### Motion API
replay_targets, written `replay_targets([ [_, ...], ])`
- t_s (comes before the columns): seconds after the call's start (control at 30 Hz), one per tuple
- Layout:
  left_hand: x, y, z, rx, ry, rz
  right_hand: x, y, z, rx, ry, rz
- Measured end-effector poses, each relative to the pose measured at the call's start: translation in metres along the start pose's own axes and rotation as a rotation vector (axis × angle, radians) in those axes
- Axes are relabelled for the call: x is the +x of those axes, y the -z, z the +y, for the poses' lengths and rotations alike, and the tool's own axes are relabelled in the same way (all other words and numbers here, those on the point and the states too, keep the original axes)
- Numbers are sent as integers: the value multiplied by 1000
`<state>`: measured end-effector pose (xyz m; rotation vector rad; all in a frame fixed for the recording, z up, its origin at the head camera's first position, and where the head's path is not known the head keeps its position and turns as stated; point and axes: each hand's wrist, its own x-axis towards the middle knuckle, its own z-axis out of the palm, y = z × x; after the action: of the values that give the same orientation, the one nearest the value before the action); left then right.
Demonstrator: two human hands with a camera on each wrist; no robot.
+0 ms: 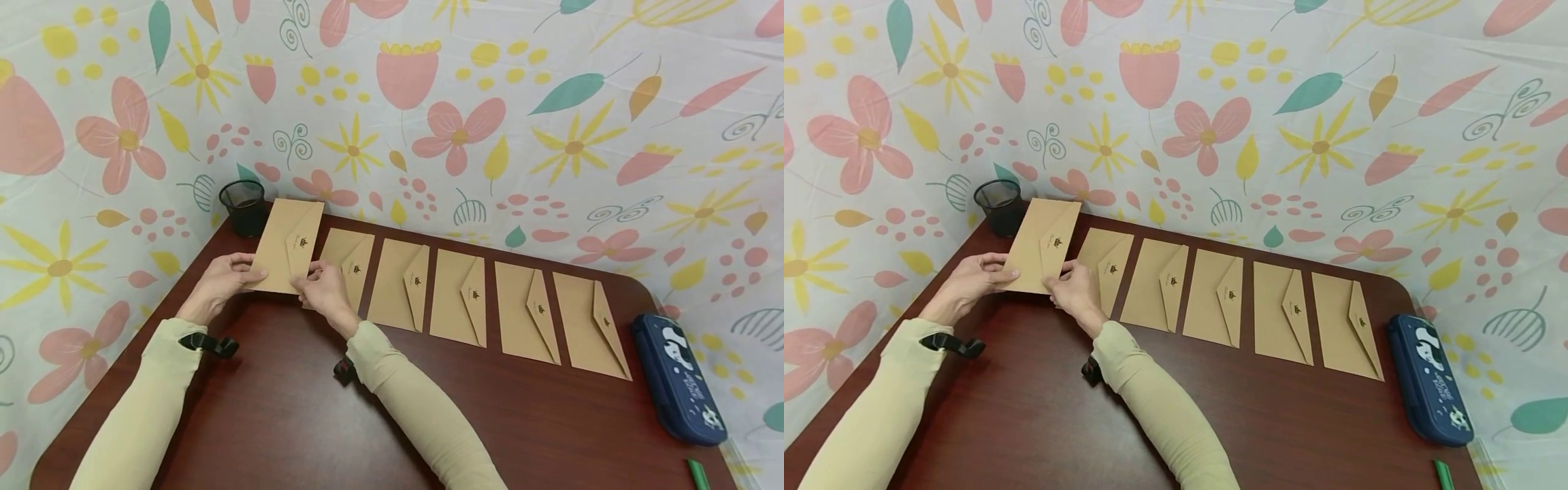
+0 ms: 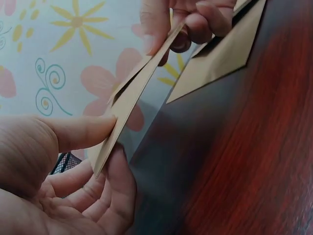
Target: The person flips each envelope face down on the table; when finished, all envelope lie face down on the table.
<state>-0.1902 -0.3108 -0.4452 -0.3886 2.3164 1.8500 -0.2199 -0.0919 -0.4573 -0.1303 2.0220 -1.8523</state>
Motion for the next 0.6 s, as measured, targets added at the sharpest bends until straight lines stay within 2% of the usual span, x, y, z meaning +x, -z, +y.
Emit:
replay_targets([
  [0.13, 0, 1, -2, 53, -3, 49, -1, 0, 1, 11, 13, -7],
  [0.3, 0, -2, -1, 152, 34, 94, -1, 3, 2, 19, 49, -34],
  [0.43, -1, -1, 0, 188, 58, 82, -1, 4, 0, 29, 81, -61],
  [0.6, -5, -3, 1, 254, 67, 53, -2, 2, -5, 80, 77, -77],
])
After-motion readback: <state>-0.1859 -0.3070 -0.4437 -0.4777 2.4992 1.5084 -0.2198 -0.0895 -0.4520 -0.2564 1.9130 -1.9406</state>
